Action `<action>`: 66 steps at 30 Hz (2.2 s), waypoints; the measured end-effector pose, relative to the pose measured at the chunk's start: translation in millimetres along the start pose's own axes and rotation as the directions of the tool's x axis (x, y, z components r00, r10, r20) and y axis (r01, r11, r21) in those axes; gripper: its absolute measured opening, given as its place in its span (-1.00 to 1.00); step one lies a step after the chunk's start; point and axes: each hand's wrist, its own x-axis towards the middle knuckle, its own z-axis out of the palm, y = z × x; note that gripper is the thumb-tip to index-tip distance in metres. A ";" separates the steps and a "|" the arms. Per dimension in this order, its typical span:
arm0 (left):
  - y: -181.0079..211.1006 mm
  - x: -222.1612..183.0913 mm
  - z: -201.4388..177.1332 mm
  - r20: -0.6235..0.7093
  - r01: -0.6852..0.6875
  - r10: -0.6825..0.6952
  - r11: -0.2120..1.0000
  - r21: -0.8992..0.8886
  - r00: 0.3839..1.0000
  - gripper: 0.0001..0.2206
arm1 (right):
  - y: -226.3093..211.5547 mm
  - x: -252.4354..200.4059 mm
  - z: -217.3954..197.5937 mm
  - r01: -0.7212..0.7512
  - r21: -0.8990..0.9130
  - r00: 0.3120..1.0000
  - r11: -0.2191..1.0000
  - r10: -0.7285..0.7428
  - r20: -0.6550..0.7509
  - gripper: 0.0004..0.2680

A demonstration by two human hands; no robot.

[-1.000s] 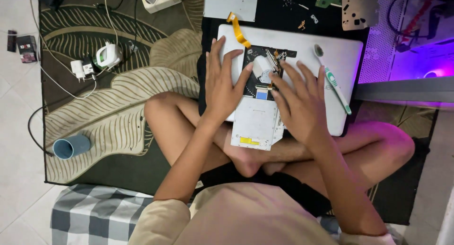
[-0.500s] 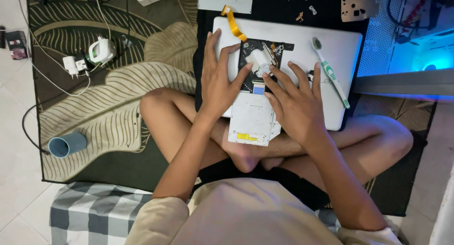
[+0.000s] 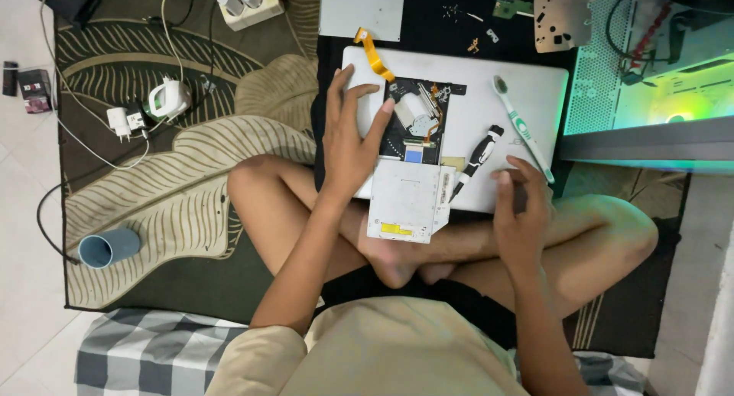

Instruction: Modifying a CD drive by removing screws with a screwdriver, adjusting ribbon cables, and applying adhesive tape to internal components.

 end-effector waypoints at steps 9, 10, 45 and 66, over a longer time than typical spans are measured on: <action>11.9 -0.4 -6.6 -0.010 0.010 -0.011 0.999 -0.035 1.000 -0.81 | 20.1 30.4 39.5 0.137 -0.442 0.987 0.887 -0.162 -0.021 -0.67; 11.7 0.1 -6.3 -0.018 0.005 -0.006 0.999 -0.034 1.000 -0.81 | 22.5 30.9 39.4 0.144 -0.439 0.985 0.887 -0.171 -0.023 -0.67; -0.3 0.8 -3.4 -0.073 -0.006 -0.002 0.995 -0.099 0.997 -0.90 | 58.1 23.5 48.4 0.200 -0.390 0.966 0.899 -0.247 -0.074 -0.72; -27.5 120.5 -39.6 0.035 -0.264 0.264 0.964 -0.013 0.964 -0.83 | 48.3 20.3 49.0 0.184 -0.433 0.972 0.882 -0.228 -0.051 -0.74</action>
